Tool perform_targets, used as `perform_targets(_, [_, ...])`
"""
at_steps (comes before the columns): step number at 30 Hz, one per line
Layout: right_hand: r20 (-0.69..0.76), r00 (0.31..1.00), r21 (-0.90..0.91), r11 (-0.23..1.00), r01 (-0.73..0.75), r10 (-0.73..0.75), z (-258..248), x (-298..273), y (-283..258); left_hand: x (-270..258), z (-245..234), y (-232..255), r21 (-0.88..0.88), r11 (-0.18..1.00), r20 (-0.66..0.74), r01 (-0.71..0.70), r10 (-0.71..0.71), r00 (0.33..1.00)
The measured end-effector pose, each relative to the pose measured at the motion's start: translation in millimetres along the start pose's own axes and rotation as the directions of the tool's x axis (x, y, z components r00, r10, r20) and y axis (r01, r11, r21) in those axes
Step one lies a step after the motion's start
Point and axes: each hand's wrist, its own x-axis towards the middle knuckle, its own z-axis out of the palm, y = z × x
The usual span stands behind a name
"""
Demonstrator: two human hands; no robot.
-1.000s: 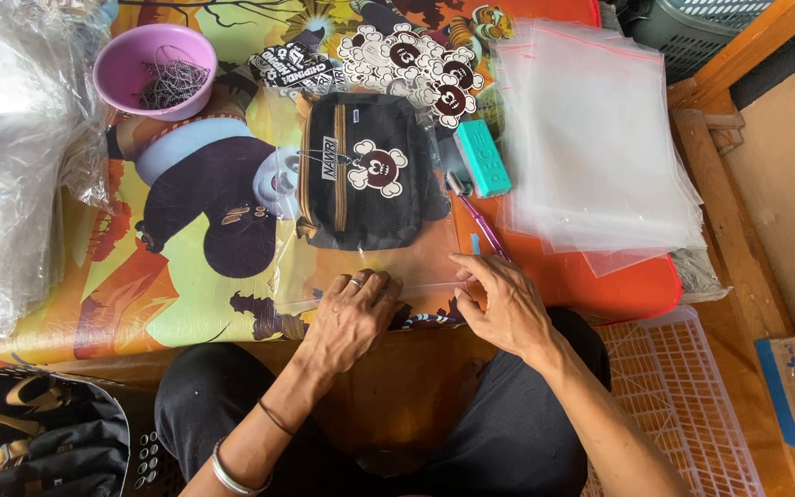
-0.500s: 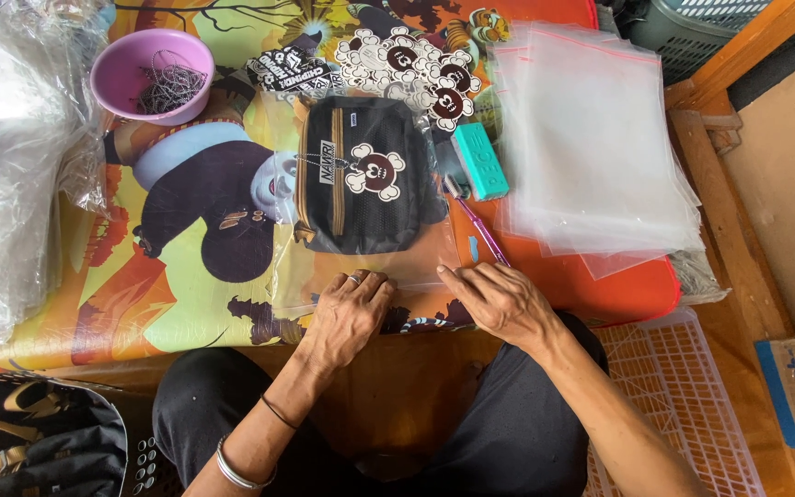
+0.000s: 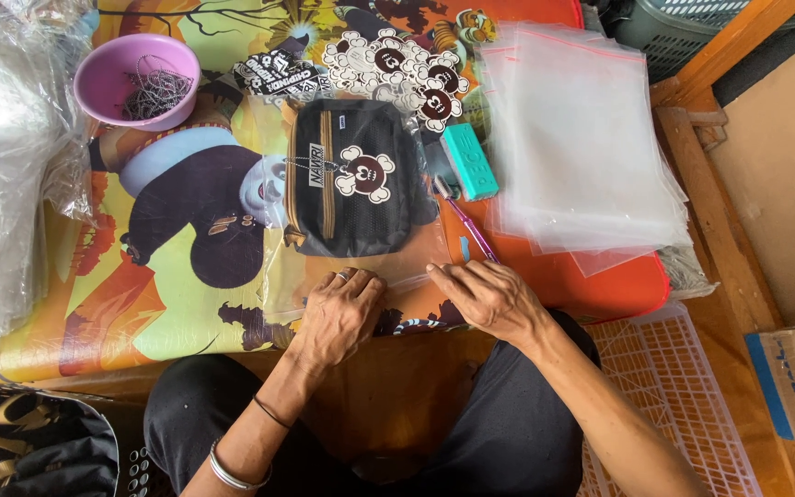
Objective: The person places a small black bag with a bear design into a clear plastic bag and seals it. They then wipe the table surface with a green sponge. Finally, they pick up a larger black bag with tan straps, open it, and wipe the inside with a purple brush.
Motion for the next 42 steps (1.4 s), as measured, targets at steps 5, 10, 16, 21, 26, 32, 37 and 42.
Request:
perform_targets(5, [-0.025,0.991,0.11,0.986,-0.128,0.132,-4,7,1,2,-2,5,0.009,1.0,-0.038,-0.025,0.025,0.999])
perform_targets(10, [-0.027,0.987,0.129,0.98,-0.154,0.159,2,10,-3,-5,-1,0,0.012,0.998,-0.054,-0.055,0.055,0.997])
perform_targets(16, [-0.047,0.981,0.134,0.974,-0.181,0.188,2,14,-5,-7,-1,2,0.004,0.998,-0.067,-0.069,0.069,0.995])
perform_targets(21, [-0.076,0.984,0.122,0.981,-0.154,0.164,0,20,-8,-2,-5,4,0.011,0.995,-0.084,-0.094,0.095,0.992])
perform_targets(26, [-0.093,0.986,0.093,0.987,-0.132,0.14,11,11,-6,1,-12,4,-0.002,0.996,-0.125,-0.09,0.089,0.988])
perform_targets(32, [-0.098,0.985,0.04,0.99,-0.137,0.141,1,32,-18,6,-10,7,0.002,0.995,-0.155,-0.103,0.102,0.983])
perform_targets(37, [-0.079,0.994,0.043,0.996,-0.076,0.079,20,33,-25,6,-9,6,-0.007,0.994,-0.175,-0.11,0.107,0.979])
perform_targets(42, [-0.079,0.99,0.075,0.991,-0.107,0.113,22,38,-28,6,-11,6,-0.036,0.994,-0.185,-0.1,0.092,0.978])
